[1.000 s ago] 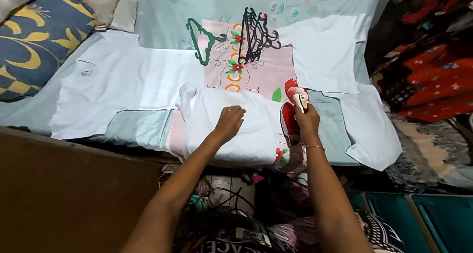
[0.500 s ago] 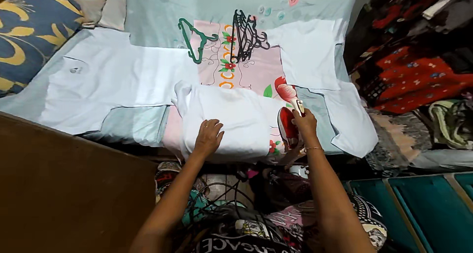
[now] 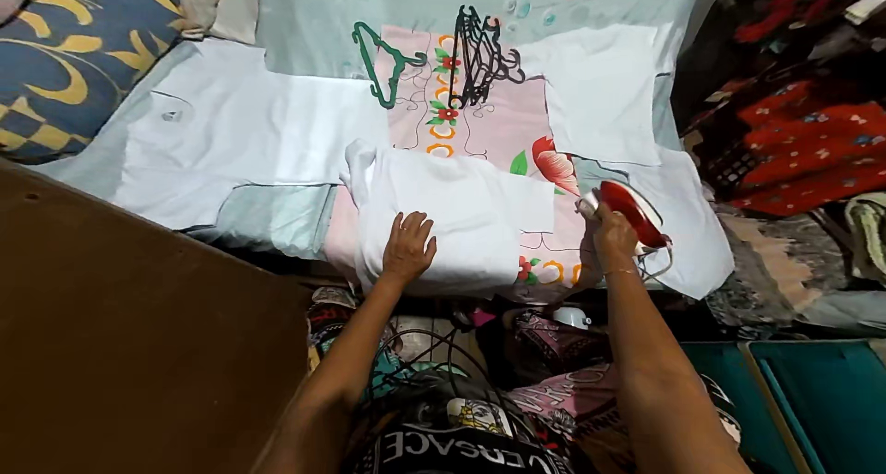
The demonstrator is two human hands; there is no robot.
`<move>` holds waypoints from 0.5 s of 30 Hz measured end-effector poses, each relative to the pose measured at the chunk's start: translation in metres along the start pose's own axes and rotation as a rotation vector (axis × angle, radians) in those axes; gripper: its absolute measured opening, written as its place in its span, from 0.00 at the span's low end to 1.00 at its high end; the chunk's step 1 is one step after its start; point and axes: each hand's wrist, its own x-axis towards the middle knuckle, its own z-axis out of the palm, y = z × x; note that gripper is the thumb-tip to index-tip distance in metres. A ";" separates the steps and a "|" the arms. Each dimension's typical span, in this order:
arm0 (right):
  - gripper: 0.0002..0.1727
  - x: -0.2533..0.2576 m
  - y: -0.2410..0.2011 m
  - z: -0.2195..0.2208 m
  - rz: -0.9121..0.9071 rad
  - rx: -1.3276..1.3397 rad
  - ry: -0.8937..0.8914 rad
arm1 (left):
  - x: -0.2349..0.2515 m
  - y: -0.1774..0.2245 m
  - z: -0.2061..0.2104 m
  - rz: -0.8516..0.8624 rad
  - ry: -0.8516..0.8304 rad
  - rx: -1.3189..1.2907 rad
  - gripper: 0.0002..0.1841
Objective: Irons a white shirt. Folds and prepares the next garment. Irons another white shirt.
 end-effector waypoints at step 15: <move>0.21 -0.001 0.004 0.012 -0.053 0.079 0.070 | 0.004 -0.031 -0.072 -0.540 -0.010 -0.027 0.22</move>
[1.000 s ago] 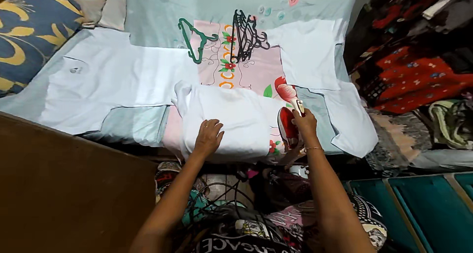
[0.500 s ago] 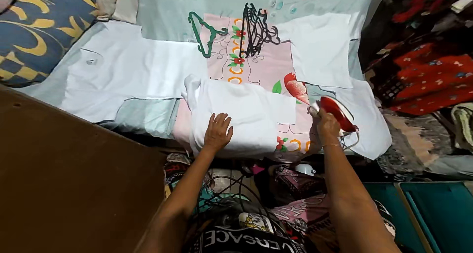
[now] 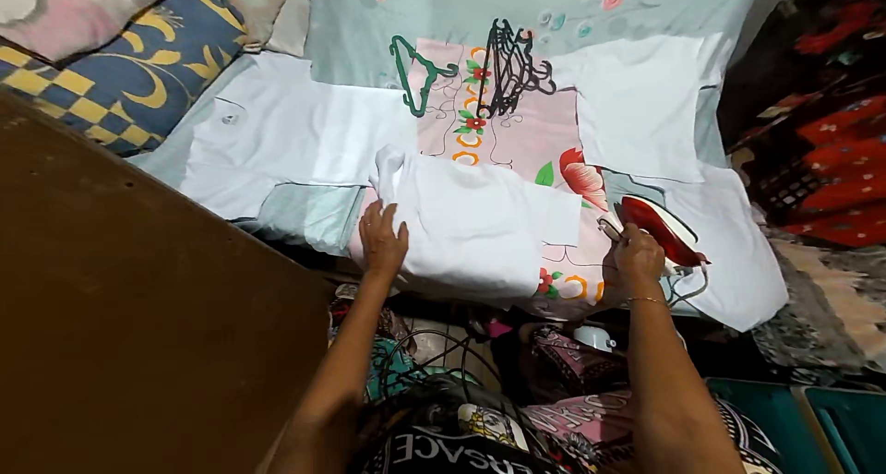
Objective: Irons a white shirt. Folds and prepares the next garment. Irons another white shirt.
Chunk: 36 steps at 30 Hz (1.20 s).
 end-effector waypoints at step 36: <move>0.17 -0.109 -0.036 -0.002 0.289 0.629 -0.757 | -0.070 0.020 -0.027 -0.503 -0.330 -0.641 0.27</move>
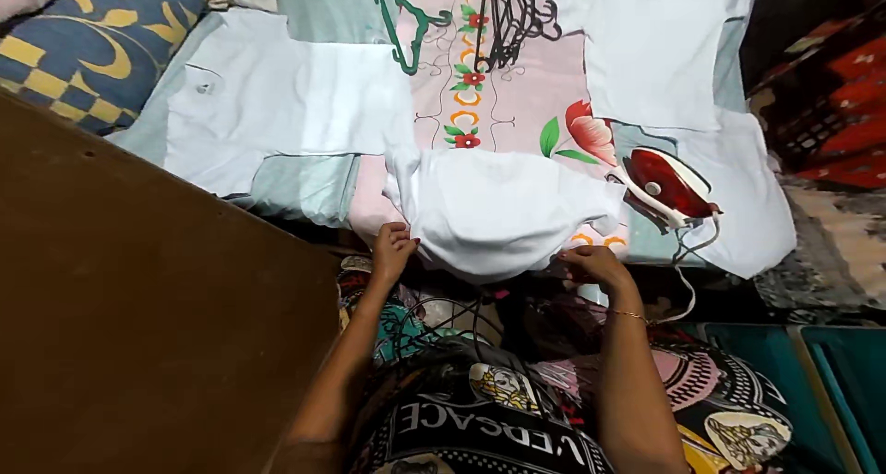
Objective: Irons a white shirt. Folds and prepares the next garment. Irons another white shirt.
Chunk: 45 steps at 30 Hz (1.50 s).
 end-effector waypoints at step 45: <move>0.19 0.085 -0.028 -0.083 -0.101 -0.739 0.581 | 0.009 0.026 -0.009 0.397 0.182 0.507 0.12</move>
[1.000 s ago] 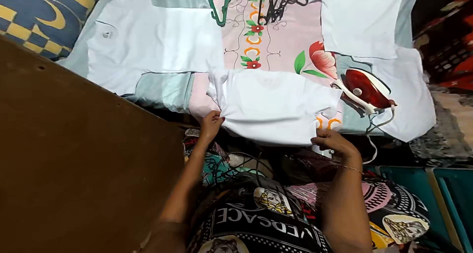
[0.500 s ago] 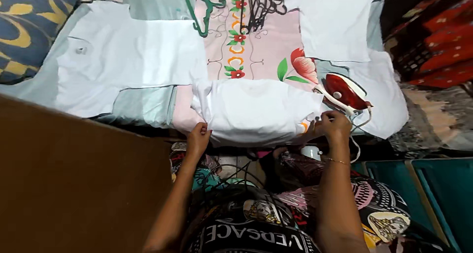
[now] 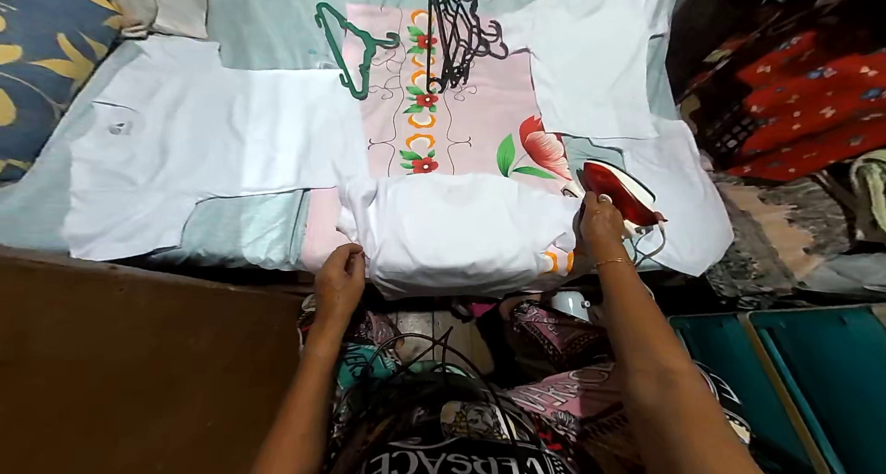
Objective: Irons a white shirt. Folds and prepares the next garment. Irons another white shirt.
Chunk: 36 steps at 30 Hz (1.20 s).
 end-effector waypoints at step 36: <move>0.25 -0.040 -0.159 -0.031 -0.126 0.693 -0.158 | 0.080 -0.058 0.067 0.235 0.356 0.137 0.17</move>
